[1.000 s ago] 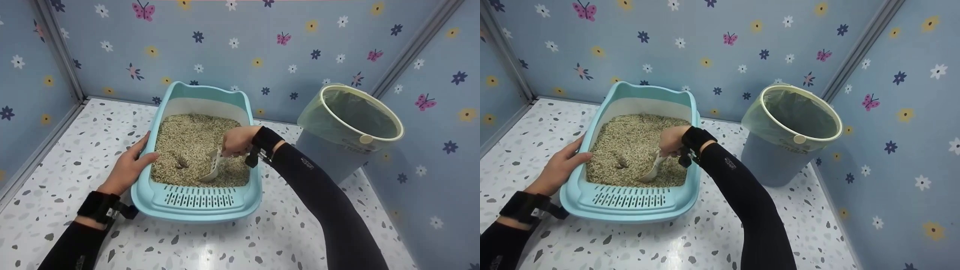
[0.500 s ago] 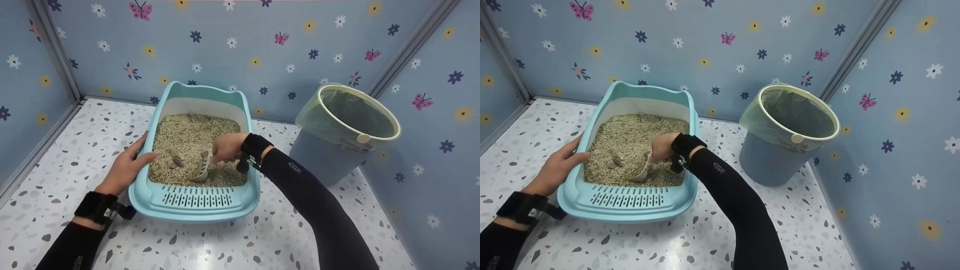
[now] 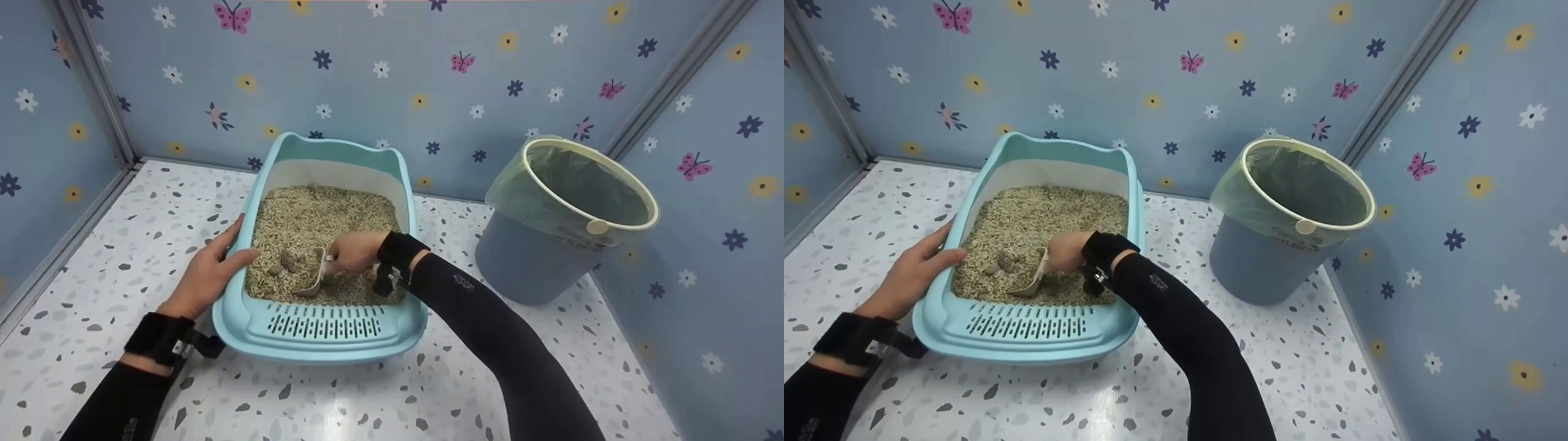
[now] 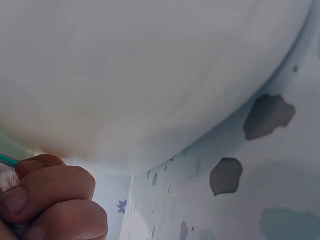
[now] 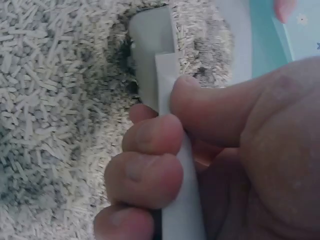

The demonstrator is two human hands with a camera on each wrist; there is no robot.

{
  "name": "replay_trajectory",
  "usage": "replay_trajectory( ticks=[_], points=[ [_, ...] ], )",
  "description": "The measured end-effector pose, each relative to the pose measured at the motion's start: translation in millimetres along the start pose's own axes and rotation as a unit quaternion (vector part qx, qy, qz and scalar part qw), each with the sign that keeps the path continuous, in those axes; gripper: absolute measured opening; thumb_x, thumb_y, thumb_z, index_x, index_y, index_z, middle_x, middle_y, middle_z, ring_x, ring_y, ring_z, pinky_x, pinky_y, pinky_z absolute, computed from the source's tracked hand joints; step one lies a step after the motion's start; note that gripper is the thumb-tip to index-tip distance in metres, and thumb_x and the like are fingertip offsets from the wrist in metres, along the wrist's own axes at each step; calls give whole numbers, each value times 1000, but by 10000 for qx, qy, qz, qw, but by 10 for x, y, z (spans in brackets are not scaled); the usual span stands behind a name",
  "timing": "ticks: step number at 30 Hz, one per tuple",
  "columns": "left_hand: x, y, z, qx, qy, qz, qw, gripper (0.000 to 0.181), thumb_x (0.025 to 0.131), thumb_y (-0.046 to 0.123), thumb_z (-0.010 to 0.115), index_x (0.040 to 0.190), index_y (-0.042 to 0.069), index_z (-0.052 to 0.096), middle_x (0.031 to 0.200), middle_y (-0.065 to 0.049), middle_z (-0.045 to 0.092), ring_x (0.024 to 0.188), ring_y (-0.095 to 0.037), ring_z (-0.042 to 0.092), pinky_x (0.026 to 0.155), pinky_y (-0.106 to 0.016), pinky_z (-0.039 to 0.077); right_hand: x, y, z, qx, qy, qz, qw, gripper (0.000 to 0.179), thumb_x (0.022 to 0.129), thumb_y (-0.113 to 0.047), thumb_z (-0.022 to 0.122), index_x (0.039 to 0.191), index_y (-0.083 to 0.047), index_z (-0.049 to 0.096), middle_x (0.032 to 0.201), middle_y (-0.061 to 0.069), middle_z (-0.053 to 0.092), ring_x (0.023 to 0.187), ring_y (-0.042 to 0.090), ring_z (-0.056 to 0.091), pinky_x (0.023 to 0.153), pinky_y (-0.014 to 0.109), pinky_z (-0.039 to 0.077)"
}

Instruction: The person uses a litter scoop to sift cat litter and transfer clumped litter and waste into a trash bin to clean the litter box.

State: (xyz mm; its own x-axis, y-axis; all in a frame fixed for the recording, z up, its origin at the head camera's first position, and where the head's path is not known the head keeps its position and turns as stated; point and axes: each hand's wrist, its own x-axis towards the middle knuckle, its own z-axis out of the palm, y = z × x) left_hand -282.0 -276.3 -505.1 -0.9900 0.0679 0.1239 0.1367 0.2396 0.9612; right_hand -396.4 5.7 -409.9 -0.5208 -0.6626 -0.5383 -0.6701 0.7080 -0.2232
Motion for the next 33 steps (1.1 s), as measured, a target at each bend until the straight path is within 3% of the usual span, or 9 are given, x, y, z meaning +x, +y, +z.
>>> replay_trajectory(
  ticks=[4,10,17,26,29,33],
  points=[
    [3,-3,5,-4,-40,40,10000,78,116,42,62,178,38,15,185,-11,17,144,-42,57,98,-15,56,48,-18,44,7,92,-105,9999,35,119,-36,54,92,-14,57,84,0,49,76,17,48,72,31,42],
    [3,-16,11,37,20,19,10000,77,116,44,62,178,38,18,182,-15,24,134,-39,65,94,-22,61,149,-18,130,280,397,-114,9988,41,119,-31,56,81,-17,47,77,-2,40,68,15,40,67,30,38],
    [7,-9,30,69,18,20,10000,77,115,44,63,178,37,18,181,-16,27,134,-38,65,95,-20,60,225,-8,227,593,766,-36,9953,43,118,-32,58,80,-18,43,75,-4,35,64,11,34,65,28,32],
    [4,3,16,118,69,85,9999,76,115,41,64,178,35,21,181,-17,27,121,-13,71,94,-21,61,222,-41,243,1112,1060,175,9880,47,114,-34,65,76,-20,42,71,-6,35,61,10,35,62,28,34],
    [0,4,5,169,62,89,9998,75,116,40,62,178,35,20,183,-14,23,127,-16,66,95,-18,58,228,-41,236,1146,1077,125,9875,50,114,-33,65,73,-20,40,69,-7,33,59,9,32,61,27,33],
    [-1,-1,4,245,69,62,9997,74,117,40,61,178,36,19,184,-11,20,137,-31,61,95,-14,55,237,-34,236,1127,1086,20,9877,53,113,-31,66,69,-20,39,66,-8,31,57,9,30,61,27,30]
  ],
)
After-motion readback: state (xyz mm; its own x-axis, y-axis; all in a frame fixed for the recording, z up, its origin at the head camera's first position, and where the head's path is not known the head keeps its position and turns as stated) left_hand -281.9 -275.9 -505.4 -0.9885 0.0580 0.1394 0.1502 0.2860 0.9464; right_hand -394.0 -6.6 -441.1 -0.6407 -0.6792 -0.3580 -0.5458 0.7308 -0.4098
